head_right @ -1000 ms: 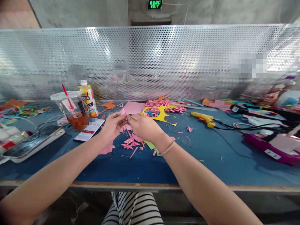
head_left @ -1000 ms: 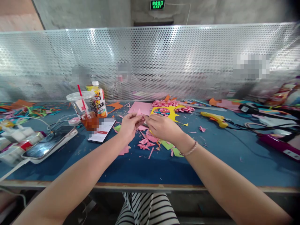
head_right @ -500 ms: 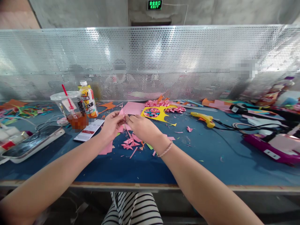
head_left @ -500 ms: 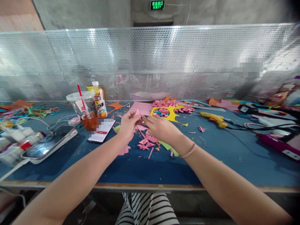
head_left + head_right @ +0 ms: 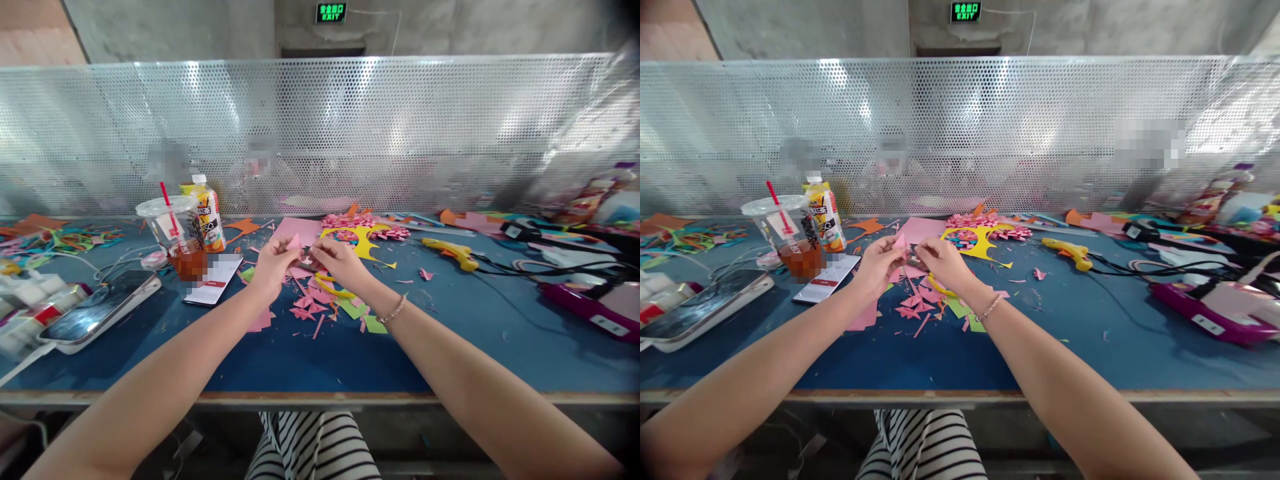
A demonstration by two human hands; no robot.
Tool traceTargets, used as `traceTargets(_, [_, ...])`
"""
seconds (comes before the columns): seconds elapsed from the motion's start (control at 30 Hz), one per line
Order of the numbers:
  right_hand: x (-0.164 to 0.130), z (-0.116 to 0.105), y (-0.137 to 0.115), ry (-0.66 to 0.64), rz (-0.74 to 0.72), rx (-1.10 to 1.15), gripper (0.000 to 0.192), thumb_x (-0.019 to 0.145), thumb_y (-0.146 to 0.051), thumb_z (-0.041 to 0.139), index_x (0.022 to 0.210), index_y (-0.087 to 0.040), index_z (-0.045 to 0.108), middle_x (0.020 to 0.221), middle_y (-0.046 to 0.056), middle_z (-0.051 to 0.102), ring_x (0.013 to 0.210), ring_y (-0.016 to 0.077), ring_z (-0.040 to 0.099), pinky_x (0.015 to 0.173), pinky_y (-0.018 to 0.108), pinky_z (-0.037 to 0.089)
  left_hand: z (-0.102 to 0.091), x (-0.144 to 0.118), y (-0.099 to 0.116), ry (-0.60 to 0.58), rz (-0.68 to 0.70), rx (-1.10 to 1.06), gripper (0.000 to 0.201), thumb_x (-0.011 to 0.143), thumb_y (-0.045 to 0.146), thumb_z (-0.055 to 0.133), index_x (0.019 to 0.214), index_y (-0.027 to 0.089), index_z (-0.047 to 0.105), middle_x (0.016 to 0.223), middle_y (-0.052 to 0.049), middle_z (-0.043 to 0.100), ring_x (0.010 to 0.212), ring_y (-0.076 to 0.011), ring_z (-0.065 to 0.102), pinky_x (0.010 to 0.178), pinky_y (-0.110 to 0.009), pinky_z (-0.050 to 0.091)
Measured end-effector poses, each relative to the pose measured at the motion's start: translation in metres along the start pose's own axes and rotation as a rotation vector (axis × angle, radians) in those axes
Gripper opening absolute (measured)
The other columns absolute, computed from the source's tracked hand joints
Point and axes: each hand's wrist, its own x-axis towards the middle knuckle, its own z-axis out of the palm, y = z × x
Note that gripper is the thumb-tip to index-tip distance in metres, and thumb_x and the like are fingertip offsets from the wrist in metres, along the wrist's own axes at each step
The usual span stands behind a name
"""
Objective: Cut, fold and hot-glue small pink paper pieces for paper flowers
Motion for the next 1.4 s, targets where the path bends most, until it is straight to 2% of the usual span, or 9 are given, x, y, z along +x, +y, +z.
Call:
traceTargets(0.13, [-0.0028, 0.0039, -0.0065, -0.063, 0.063, 0.19, 0.015, 0.077, -0.028, 0.047, 0.067, -0.017, 0.048, 0.063, -0.001, 0.052, 0.058, 0.0101, 0.054, 0.057, 0.025, 0.045, -0.0006, -0.0005, -0.0033, -0.041, 0.029, 0.038, 0.03, 0.056, 0.01, 0.063, 0.085, 0.014, 0.056, 0.063, 0.002, 0.059, 0.058, -0.0097, 0.056, 0.061, -0.024, 0.045])
traceTargets(0.27, [-0.0027, 0.0042, -0.0056, -0.056, 0.053, 0.235, 0.012, 0.075, -0.025, 0.049, 0.067, -0.017, 0.047, 0.062, -0.003, 0.05, 0.057, 0.0093, 0.053, 0.058, 0.025, 0.046, -0.0016, -0.0013, -0.0052, -0.067, 0.048, 0.027, 0.029, 0.059, 0.012, 0.064, 0.087, 0.015, 0.056, 0.067, 0.001, 0.06, 0.061, -0.0113, 0.059, 0.063, -0.027, 0.047])
traceTargets(0.43, [-0.0013, 0.002, -0.0062, -0.053, 0.098, 0.303, 0.014, 0.074, -0.027, 0.052, 0.065, -0.017, 0.046, 0.058, -0.004, 0.049, 0.053, 0.0081, 0.052, 0.054, 0.023, 0.044, -0.0012, -0.0038, -0.0035, -0.105, 0.044, 0.043, 0.021, 0.06, 0.017, 0.067, 0.078, 0.014, 0.058, 0.071, -0.002, 0.062, 0.064, -0.012, 0.06, 0.067, -0.028, 0.049])
traceTargets(0.73, [-0.0007, 0.0003, -0.0076, -0.062, 0.167, 0.32, 0.013, 0.075, -0.024, 0.051, 0.065, -0.016, 0.048, 0.057, -0.004, 0.053, 0.052, 0.0068, 0.053, 0.049, 0.02, 0.041, -0.0029, -0.0023, -0.0053, -0.133, 0.08, 0.069, 0.021, 0.062, 0.018, 0.067, 0.08, 0.014, 0.057, 0.069, 0.001, 0.06, 0.062, -0.0106, 0.059, 0.068, -0.029, 0.05])
traceTargets(1.23, [-0.0015, 0.0006, -0.0076, -0.082, 0.181, 0.364, 0.014, 0.075, -0.026, 0.052, 0.066, -0.017, 0.046, 0.058, -0.004, 0.053, 0.053, 0.0077, 0.055, 0.054, 0.022, 0.045, -0.0079, -0.0004, -0.0061, -0.146, 0.214, 0.274, 0.023, 0.065, 0.021, 0.064, 0.086, 0.013, 0.059, 0.071, -0.002, 0.062, 0.064, -0.0126, 0.06, 0.063, -0.026, 0.049])
traceTargets(1.4, [-0.0005, -0.0002, -0.0051, -0.097, 0.176, 0.373, 0.014, 0.073, -0.026, 0.056, 0.064, -0.017, 0.049, 0.054, -0.004, 0.052, 0.05, 0.0081, 0.053, 0.051, 0.022, 0.042, -0.008, 0.0016, -0.0064, -0.138, 0.215, 0.272, 0.023, 0.063, 0.019, 0.064, 0.085, 0.014, 0.059, 0.071, -0.001, 0.062, 0.063, -0.0114, 0.059, 0.063, -0.025, 0.047])
